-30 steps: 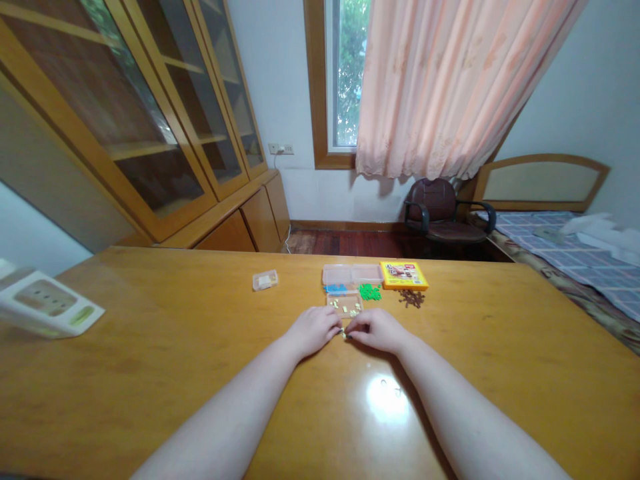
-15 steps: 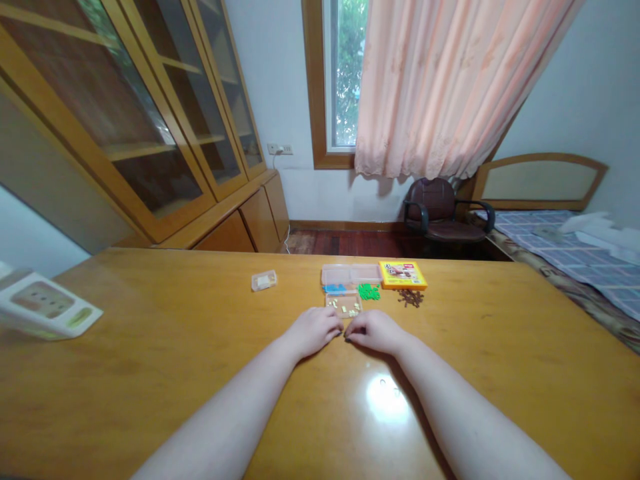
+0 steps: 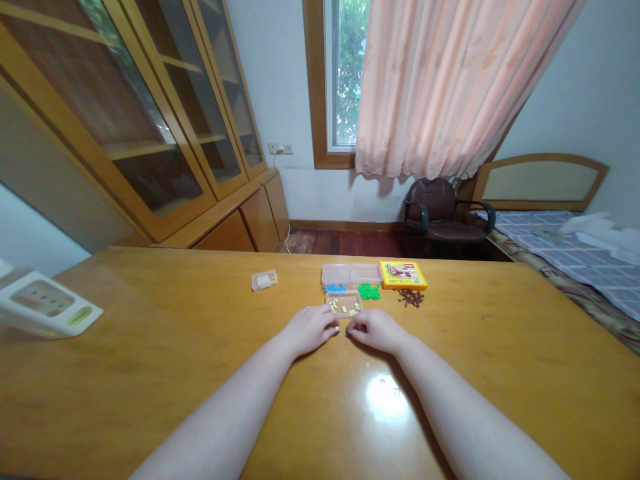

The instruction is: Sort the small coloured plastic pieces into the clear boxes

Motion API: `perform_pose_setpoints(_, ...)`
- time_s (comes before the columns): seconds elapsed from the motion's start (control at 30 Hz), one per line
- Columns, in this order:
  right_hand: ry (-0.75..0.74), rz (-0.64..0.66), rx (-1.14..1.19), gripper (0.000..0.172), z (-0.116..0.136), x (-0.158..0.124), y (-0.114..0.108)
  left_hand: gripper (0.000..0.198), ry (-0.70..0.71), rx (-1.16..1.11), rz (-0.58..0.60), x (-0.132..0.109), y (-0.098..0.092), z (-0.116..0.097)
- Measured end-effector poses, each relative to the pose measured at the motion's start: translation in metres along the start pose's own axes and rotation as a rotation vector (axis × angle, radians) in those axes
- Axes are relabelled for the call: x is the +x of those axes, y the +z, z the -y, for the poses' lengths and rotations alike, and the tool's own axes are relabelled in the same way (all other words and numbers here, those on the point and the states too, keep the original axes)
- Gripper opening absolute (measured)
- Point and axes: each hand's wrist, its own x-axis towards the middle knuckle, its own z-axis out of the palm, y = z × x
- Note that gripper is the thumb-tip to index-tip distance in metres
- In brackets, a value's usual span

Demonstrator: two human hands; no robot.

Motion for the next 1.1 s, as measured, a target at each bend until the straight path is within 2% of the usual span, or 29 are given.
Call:
perform_pose_setpoints(0.2, 0.067, -0.138, -0.011, 0.015, -0.0035, 0.0014, 0.0018, 0.010, 0.005, 0.005, -0.003, 0.0006, 0.0014, 0.0001)
perform_pose_setpoints(0.43, 0.065, -0.046, 0.000, 0.017, -0.0036, 0.0004, 0.0022, 0.010, 0.030, 0.028, -0.002, 0.0013, 0.0029, 0.0007)
perform_pose_setpoints(0.57, 0.073, -0.038, 0.003, 0.019, -0.0028, 0.0000, 0.0005, 0.010, 0.025, 0.033, -0.046, 0.0016, 0.0024, 0.0007)
perform_pose_setpoints(0.67, 0.098, -0.085, -0.009, 0.019, -0.0023, 0.0001, -0.0015, 0.011, 0.003, 0.034, -0.091, 0.0012, 0.0018, 0.0009)
perform_pose_setpoints(0.83, 0.146, -0.172, -0.037, 0.024, -0.0025, 0.0003, -0.0027, 0.013, -0.013, 0.027, -0.100, 0.0003, 0.0014, 0.0008)
perform_pose_setpoints(1.1, 0.149, -0.260, -0.006, 0.023, -0.0043, -0.0002, -0.0014, 0.017, -0.090, 0.017, -0.120, -0.0015, -0.0029, 0.0016)
